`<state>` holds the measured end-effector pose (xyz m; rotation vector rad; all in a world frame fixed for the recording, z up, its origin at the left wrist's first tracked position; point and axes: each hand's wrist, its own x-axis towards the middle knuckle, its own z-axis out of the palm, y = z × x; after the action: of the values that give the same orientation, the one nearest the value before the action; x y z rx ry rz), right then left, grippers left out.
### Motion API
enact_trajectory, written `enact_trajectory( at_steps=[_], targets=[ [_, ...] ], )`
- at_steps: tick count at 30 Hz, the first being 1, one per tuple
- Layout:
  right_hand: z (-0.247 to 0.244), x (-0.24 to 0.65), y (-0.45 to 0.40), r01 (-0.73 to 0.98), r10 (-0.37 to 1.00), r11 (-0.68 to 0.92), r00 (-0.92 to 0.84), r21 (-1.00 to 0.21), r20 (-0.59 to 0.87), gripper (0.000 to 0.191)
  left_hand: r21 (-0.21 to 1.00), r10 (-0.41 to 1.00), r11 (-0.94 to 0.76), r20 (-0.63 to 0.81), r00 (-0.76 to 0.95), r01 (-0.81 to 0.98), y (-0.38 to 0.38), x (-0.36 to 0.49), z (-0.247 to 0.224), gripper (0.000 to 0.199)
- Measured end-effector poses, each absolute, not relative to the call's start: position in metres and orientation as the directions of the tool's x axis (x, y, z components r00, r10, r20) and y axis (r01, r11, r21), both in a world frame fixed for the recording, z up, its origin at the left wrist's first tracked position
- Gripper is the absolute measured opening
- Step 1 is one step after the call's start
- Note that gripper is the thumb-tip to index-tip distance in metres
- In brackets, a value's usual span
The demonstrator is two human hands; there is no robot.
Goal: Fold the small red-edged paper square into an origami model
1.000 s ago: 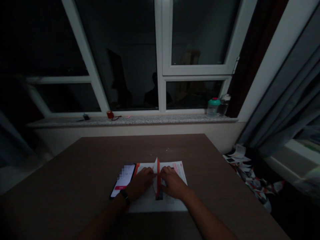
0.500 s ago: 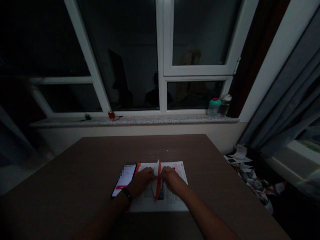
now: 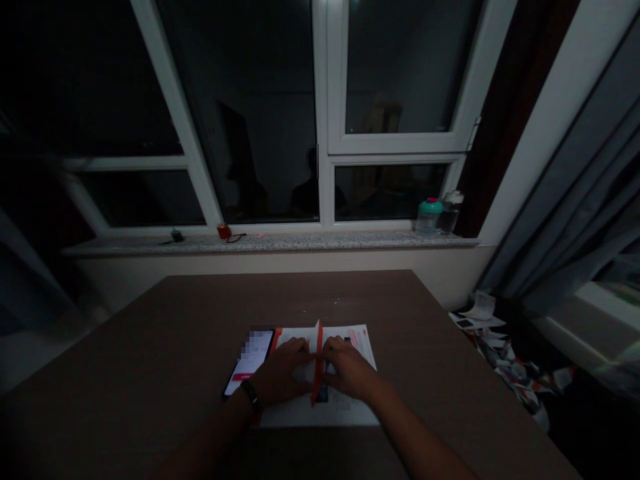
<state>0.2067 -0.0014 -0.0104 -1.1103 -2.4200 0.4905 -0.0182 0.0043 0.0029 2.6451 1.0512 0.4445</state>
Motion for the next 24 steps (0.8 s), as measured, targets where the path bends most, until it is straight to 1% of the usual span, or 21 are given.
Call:
enact_trajectory(
  at_steps=[3, 7, 8, 11, 13, 16, 24],
  targets=[
    [-0.012, 0.208, 0.004, 0.629, 0.78, 0.614, -0.577, -0.477, 0.243, 0.023, 0.308, 0.709, -0.7, 0.184, 0.681, 0.645, 0.006, -0.017, 0.003, 0.047],
    [-0.016, 0.209, 0.011, 0.626, 0.777, 0.622, -0.569, -0.471, 0.271, 0.019, 0.278, 0.686, -0.723, 0.18, 0.705, 0.632, 0.011, -0.018, 0.0, 0.043],
    [-0.017, 0.209, 0.012, 0.623, 0.776, 0.624, -0.565, -0.471, 0.281, 0.02, 0.279, 0.683, -0.726, 0.183, 0.707, 0.629, 0.013, -0.019, -0.001, 0.04],
    [-0.021, 0.21, 0.014, 0.596, 0.756, 0.649, -0.577, -0.473, 0.309, 0.026, 0.287, 0.681, -0.725, 0.168, 0.713, 0.626, 0.018, -0.019, -0.006, 0.022],
    [-0.024, 0.212, 0.015, 0.568, 0.732, 0.673, -0.602, -0.473, 0.318, 0.031, 0.289, 0.697, -0.71, 0.158, 0.7, 0.642, 0.021, -0.018, -0.01, 0.021],
    [-0.027, 0.213, 0.017, 0.552, 0.716, 0.689, -0.621, -0.47, 0.319, 0.032, 0.259, 0.692, -0.714, 0.121, 0.711, 0.651, 0.025, -0.019, -0.014, 0.025],
    [-0.027, 0.213, 0.018, 0.62, 0.753, 0.654, -0.59, -0.434, 0.292, 0.033, 0.272, 0.688, -0.719, 0.146, 0.711, 0.64, 0.035, -0.024, -0.018, 0.023]
  ],
)
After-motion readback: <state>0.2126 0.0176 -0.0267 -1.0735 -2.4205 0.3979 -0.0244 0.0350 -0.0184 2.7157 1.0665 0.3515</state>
